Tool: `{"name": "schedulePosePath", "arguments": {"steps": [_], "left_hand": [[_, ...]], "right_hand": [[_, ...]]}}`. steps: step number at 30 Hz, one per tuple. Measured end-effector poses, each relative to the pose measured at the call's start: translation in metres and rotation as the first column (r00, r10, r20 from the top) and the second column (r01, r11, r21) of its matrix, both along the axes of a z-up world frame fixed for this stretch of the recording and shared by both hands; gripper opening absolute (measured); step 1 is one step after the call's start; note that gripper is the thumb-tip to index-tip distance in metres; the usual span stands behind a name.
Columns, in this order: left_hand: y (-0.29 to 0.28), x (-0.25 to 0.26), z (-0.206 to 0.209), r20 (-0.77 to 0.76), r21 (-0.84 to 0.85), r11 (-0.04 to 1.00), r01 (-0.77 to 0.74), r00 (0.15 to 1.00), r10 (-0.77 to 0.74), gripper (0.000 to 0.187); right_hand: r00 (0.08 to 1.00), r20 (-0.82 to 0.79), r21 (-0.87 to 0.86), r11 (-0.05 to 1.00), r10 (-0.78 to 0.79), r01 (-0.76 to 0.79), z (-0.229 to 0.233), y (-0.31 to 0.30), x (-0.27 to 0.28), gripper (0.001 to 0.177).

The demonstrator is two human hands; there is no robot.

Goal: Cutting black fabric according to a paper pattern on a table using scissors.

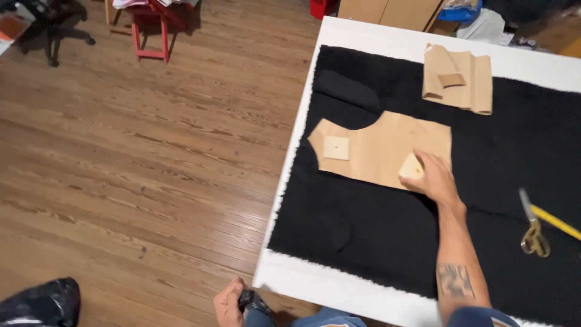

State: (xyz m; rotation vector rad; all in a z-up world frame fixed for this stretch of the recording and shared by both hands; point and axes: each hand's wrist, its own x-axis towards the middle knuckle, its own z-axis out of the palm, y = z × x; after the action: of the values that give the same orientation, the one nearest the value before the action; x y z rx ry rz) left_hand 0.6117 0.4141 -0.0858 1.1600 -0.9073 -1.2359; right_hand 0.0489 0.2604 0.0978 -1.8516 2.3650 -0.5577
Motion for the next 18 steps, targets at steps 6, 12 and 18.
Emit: {"name": "schedulePosePath", "arguments": {"steps": [6,12,18], "left_hand": [[-0.051,0.122,0.025,-0.106,0.096,0.993,0.068,0.993,-0.057,0.031],[-0.117,0.168,0.082,-0.256,0.017,0.993,0.117,0.961,-0.109,0.034],[-0.18,0.129,0.119,-0.268,0.018,0.965,0.262,0.931,-0.248,0.036]], "right_hand": [[0.998,-0.025,0.073,0.996,-0.057,0.059,-0.026,0.087,0.089,0.092],[0.953,-0.045,0.292,0.908,-0.299,0.299,-0.065,0.111,0.11,0.102],[0.939,0.032,-0.032,0.938,-0.344,0.345,-0.017,0.066,0.164,0.078]]}}
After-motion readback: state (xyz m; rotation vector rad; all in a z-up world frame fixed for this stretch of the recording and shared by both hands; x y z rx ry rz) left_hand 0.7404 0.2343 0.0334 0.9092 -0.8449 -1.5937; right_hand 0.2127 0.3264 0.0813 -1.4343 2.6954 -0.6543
